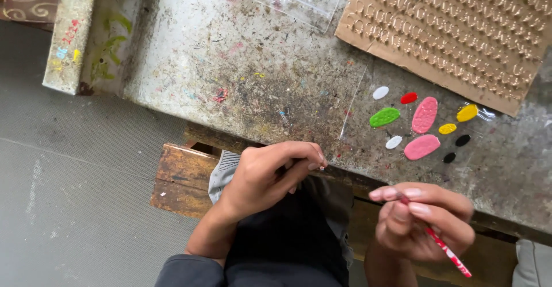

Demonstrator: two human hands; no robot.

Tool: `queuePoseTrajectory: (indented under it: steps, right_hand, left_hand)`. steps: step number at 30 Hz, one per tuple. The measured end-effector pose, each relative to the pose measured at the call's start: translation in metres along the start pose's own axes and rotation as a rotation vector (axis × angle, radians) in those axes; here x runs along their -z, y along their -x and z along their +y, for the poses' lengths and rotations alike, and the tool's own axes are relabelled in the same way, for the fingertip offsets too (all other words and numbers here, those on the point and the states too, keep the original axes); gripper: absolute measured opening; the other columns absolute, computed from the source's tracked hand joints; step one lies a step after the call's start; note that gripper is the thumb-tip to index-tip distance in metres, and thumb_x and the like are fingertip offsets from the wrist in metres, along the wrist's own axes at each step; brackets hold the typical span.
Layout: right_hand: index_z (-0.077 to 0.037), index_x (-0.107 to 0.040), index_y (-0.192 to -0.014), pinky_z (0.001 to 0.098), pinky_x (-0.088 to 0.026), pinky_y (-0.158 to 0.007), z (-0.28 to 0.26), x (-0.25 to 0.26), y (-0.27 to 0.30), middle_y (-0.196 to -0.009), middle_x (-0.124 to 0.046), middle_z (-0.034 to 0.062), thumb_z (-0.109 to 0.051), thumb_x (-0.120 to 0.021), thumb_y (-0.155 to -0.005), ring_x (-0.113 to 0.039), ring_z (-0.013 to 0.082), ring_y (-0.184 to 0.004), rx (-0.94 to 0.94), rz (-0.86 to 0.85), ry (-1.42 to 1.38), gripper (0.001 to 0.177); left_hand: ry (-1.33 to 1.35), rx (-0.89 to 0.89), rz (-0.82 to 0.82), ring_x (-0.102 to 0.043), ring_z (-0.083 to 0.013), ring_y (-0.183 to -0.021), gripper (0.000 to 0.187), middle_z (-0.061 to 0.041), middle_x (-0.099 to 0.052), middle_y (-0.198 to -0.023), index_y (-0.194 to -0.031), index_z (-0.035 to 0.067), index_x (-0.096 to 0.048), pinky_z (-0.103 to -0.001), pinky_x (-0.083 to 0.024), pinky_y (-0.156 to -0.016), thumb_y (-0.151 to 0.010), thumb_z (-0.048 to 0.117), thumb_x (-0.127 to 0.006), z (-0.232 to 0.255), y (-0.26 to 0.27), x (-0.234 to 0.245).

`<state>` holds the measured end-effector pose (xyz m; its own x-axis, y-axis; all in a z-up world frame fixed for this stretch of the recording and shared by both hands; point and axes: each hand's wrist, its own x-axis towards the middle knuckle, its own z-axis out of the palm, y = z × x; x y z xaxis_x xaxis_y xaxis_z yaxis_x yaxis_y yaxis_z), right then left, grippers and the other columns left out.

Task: The person is using a small paintbrush to apply different colors of paint to small jewelry components laid out on a workbench.

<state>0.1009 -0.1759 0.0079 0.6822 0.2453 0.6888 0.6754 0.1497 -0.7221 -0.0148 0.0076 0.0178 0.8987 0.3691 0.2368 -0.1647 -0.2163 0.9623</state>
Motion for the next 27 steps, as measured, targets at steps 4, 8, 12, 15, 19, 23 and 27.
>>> queuePoseTrajectory:
  steps: [4,8,12,15,19,23,27]
  right_hand:
    - [-0.005,-0.042,-0.102,0.0338,-0.051,-0.054,0.002,0.037,-0.004,-0.098,-0.046,0.0194,-0.009,-0.066,-0.099,-0.047,0.0261,-0.059,0.033,0.191,0.253,0.024]
    - [0.006,-0.046,-0.103,0.0459,-0.058,-0.075,0.010,0.100,0.002,-0.111,-0.046,0.0252,0.001,-0.064,-0.102,-0.053,0.0363,-0.085,0.013,0.225,0.454,0.018]
    - [0.011,-0.048,-0.107,0.0511,-0.058,-0.085,0.025,0.154,0.004,-0.114,-0.049,0.0321,0.000,-0.066,-0.108,-0.055,0.0435,-0.091,0.056,0.253,0.521,0.021]
    - [0.015,-0.048,-0.116,0.0522,-0.054,-0.087,0.039,0.199,0.005,-0.113,-0.051,0.0356,0.011,-0.064,-0.108,-0.055,0.0460,-0.102,0.111,0.320,0.601,0.018]
    - [0.014,-0.056,-0.107,0.0525,-0.054,-0.094,0.043,0.236,-0.010,-0.107,-0.061,0.0346,0.012,-0.070,-0.110,-0.062,0.0445,-0.100,0.199,0.326,0.777,0.015]
    - [0.017,-0.057,-0.101,0.0553,-0.061,-0.089,0.040,0.259,-0.013,-0.104,-0.059,0.0350,0.014,-0.075,-0.108,-0.064,0.0479,-0.098,0.238,0.296,0.879,0.020]
    - [0.015,-0.059,-0.099,0.0539,-0.054,-0.093,0.043,0.281,-0.011,-0.104,-0.064,0.0356,0.011,-0.075,-0.111,-0.063,0.0469,-0.102,0.230,0.337,0.997,0.020]
  left_hand:
    - [-0.039,0.005,0.030,-0.058,-0.0081,-0.060,0.008,-0.005,-0.075,-0.109,-0.109,0.009,-0.066,-0.020,-0.051,-0.065,-0.103,0.005,-0.064,0.003,0.001,-0.002]
    - [-0.076,0.008,0.074,-0.050,-0.0075,-0.055,0.010,-0.005,-0.076,-0.107,-0.106,0.010,-0.069,-0.020,-0.048,-0.061,-0.100,0.003,-0.066,0.004,0.000,-0.007]
    - [-0.012,-0.009,0.107,-0.059,-0.0063,-0.054,0.011,-0.007,-0.075,-0.103,-0.101,0.007,-0.067,-0.019,-0.051,-0.057,-0.098,-0.003,-0.066,0.010,-0.002,-0.014]
    - [0.037,0.019,0.122,-0.064,-0.0064,-0.065,0.014,-0.009,-0.076,-0.096,-0.099,0.005,-0.066,-0.017,-0.052,-0.061,-0.093,-0.008,-0.066,0.014,-0.004,-0.020]
    - [0.050,0.031,0.137,-0.070,-0.0099,-0.065,0.012,-0.011,-0.075,-0.084,-0.094,0.004,-0.063,-0.018,-0.055,-0.063,-0.089,-0.006,-0.068,0.016,-0.007,-0.030]
    - [0.076,0.035,0.154,-0.073,-0.0197,-0.072,0.009,-0.008,-0.063,-0.068,-0.090,0.001,-0.061,-0.028,-0.062,-0.073,-0.089,-0.007,-0.064,0.013,-0.003,-0.040]
    - [0.056,0.030,0.167,-0.072,-0.0208,-0.072,0.007,-0.008,-0.060,-0.072,-0.090,0.001,-0.059,-0.027,-0.057,-0.069,-0.091,0.001,-0.066,0.010,0.003,-0.048]
